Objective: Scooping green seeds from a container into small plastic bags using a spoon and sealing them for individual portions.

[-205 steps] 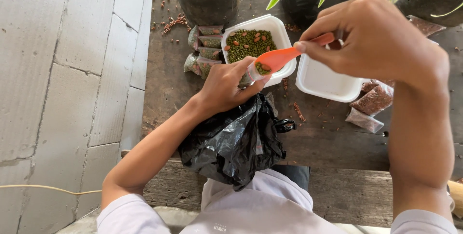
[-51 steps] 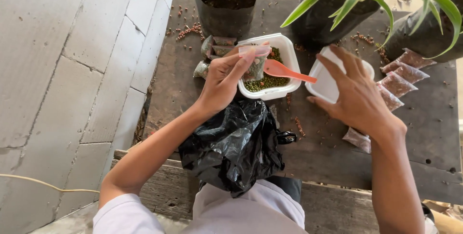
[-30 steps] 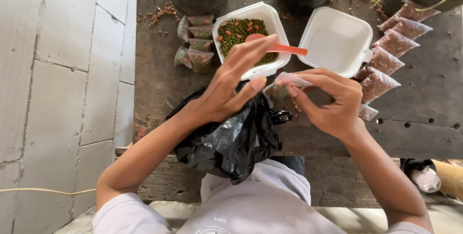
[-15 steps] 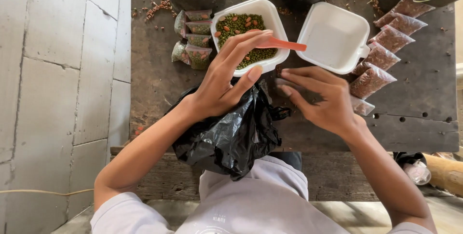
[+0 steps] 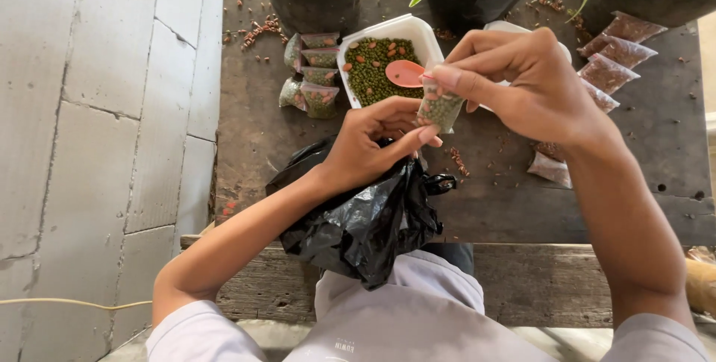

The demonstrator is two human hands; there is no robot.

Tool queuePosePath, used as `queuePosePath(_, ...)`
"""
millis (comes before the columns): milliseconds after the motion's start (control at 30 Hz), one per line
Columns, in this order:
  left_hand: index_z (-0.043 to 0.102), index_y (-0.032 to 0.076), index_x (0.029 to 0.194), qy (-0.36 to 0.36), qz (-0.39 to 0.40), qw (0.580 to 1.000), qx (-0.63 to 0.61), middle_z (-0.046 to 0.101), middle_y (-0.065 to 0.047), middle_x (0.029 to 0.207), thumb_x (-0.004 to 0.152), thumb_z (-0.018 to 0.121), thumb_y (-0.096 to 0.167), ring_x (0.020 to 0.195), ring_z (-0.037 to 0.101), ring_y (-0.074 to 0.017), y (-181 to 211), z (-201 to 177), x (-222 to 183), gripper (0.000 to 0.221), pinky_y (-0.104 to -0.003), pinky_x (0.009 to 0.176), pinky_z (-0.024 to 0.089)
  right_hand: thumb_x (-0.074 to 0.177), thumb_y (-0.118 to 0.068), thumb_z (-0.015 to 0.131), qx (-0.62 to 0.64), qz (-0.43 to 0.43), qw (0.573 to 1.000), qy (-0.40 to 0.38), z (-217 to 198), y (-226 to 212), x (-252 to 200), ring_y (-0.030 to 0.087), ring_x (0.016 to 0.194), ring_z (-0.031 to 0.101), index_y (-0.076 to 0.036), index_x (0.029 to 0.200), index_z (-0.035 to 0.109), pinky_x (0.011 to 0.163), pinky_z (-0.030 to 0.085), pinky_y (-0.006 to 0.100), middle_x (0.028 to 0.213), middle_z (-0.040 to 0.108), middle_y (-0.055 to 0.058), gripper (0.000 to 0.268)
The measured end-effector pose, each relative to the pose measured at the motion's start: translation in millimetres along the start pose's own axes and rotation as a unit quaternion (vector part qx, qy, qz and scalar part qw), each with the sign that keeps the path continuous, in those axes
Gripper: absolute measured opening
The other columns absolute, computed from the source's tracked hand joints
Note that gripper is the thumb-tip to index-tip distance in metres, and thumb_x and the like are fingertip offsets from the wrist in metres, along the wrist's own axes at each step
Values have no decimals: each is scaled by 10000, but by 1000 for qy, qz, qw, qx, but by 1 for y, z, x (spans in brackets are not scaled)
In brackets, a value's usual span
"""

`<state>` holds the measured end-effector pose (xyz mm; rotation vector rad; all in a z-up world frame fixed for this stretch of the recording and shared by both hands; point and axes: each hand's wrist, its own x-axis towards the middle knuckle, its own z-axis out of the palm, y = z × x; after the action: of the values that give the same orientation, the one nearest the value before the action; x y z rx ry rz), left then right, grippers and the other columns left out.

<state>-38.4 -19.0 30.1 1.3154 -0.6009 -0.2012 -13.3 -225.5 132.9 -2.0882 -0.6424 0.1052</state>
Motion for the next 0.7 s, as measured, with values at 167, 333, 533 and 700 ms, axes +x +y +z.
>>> queuePosePath(167,632,4,1185,53,-12,998,-29,765,-104,996,997,691,126,879,795,-197,7,-3,1,232,-230,640,617,1135,-280,382,124,21,992,8,9,13,-2,180,872,619,52,1151,713,730,490,280,1025,688,127,469)
queuePosePath(333,616,14,1224,58,-15,997,-57,763,-121,1065,1014,674,120,921,795,-210,1,-6,0,242,-227,641,608,1029,-124,619,139,-12,989,47,38,25,-11,178,1024,670,105,1276,648,827,567,275,1214,716,168,338)
queuePosePath(533,521,174,1192,89,51,972,211,725,3,895,947,755,263,693,699,-81,6,-14,1,351,-206,532,505,1072,-110,664,49,3,988,149,51,47,-19,193,1004,695,70,1243,684,782,610,277,1145,736,160,249)
queuePosePath(700,369,208,1582,33,188,893,408,615,98,813,1122,717,277,661,615,-11,-26,-26,-9,581,-221,692,566,1045,-31,681,-11,-14,995,97,56,46,-22,146,700,576,74,1126,700,555,483,231,990,672,143,134)
